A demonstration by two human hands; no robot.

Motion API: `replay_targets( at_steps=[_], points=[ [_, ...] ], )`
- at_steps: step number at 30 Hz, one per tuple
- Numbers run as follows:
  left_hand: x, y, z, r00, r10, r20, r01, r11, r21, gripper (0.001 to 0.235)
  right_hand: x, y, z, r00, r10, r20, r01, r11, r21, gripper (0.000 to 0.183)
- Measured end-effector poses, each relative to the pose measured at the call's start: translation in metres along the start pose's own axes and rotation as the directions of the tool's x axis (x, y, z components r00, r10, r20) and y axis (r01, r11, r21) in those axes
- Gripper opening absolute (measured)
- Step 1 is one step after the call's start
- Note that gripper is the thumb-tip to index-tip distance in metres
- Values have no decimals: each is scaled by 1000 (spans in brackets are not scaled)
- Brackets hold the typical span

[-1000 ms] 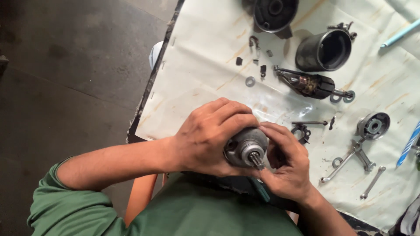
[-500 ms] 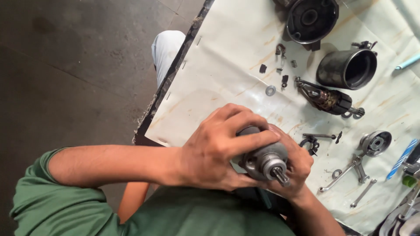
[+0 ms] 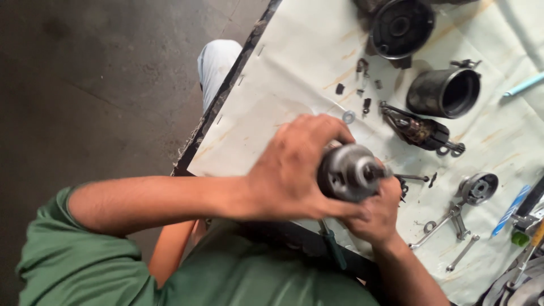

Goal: The person is assembling and disassembling components of an electric motor on a workshop workbench.

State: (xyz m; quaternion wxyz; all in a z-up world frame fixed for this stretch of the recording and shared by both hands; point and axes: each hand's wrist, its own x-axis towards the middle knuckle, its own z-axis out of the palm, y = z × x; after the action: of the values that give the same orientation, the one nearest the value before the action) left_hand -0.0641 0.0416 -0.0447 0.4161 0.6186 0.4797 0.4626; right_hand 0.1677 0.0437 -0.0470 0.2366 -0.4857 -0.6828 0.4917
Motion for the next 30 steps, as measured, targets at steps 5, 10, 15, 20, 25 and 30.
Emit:
replay_targets(
  at_steps=[5,10,15,20,25,30],
  points=[
    [6,-4,-35,983,16,182,-3,997,-71,75,32,-36,2,993,-30,118,41,996,-85,50],
    [1,-7,-49,966,38,257,39,956,-290,73,42,-55,0,993,53,109,-43,995,-90,55],
    [0,-11,-55,970,-151,191,215,898,-384,71,45,-47,-1,918,-364,159,383,917,-112,90],
    [-1,-14,-59,936,-282,211,347,837,-422,77,38,-41,11,951,-279,135,301,935,-189,95],
    [5,-15,-61,927,-272,259,361,835,-416,81,39,-36,15,962,-245,118,264,945,-195,89],
    [5,-17,-64,931,-218,292,314,885,-342,79,34,-24,22,932,-359,52,362,904,-228,92]
  ],
)
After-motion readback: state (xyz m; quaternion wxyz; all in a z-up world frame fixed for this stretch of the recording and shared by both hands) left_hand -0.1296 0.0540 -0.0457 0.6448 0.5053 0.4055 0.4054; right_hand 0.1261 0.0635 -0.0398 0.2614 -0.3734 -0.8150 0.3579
